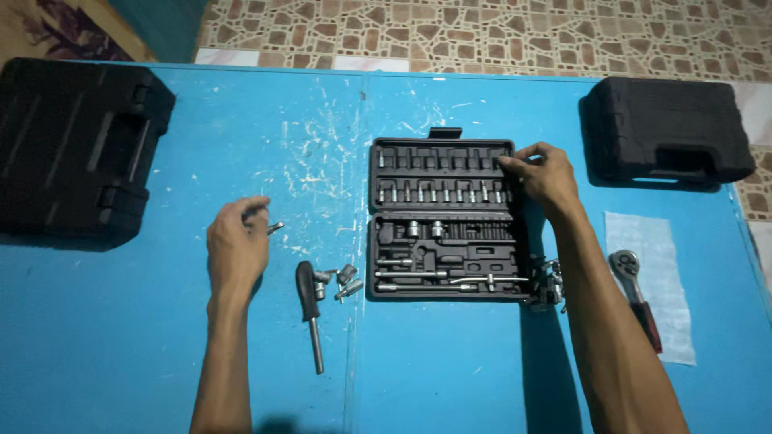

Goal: The person sorts loose socket bits and small tool pieces from the table and seats them one by one into the molded compartments of an open socket set case, then arranges the ratchet handle and extension bars into their slots in the case.

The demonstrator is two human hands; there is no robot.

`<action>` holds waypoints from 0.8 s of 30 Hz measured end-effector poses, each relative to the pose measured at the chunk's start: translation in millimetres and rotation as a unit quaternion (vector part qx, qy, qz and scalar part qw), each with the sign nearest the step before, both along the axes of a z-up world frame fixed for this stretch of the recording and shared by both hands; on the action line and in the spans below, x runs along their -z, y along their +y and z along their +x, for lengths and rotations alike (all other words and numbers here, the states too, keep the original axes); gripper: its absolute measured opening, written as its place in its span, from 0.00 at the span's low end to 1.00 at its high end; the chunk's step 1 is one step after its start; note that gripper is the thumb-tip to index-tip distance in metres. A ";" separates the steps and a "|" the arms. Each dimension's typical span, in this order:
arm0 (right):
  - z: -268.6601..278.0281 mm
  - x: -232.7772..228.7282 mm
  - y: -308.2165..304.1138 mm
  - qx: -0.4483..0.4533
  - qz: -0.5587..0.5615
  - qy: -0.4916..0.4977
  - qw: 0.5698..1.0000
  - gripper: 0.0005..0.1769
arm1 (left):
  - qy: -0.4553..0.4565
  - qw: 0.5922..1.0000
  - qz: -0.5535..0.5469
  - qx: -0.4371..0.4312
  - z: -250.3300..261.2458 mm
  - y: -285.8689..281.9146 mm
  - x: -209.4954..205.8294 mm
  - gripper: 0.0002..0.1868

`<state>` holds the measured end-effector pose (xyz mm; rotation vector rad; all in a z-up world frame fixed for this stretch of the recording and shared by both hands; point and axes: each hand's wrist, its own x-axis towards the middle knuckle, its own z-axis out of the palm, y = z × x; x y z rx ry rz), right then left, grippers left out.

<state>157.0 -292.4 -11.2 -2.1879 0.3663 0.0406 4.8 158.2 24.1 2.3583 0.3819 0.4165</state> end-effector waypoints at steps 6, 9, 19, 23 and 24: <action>-1.8 -0.7 7.8 0.023 -0.011 0.003 1.000 0.20 | 0.007 0.992 0.124 0.030 -16.9 -3.3 12.7 0.13; 4.4 9.2 4.2 0.017 0.010 -0.015 1.000 0.21 | 0.042 0.994 0.100 0.022 -17.5 -10.0 6.7 0.10; 11.1 15.5 -6.7 0.007 -0.007 -0.012 1.000 0.21 | 0.002 0.985 -0.116 0.131 18.6 -79.3 -5.6 0.14; 10.4 18.5 -10.5 -0.005 0.013 -0.015 1.000 0.18 | 0.027 0.940 -0.263 0.217 76.1 -160.0 13.7 0.14; 10.9 20.0 -12.0 -0.008 0.018 -0.020 1.000 0.19 | 0.023 0.945 -0.233 0.228 91.6 -181.3 17.0 0.14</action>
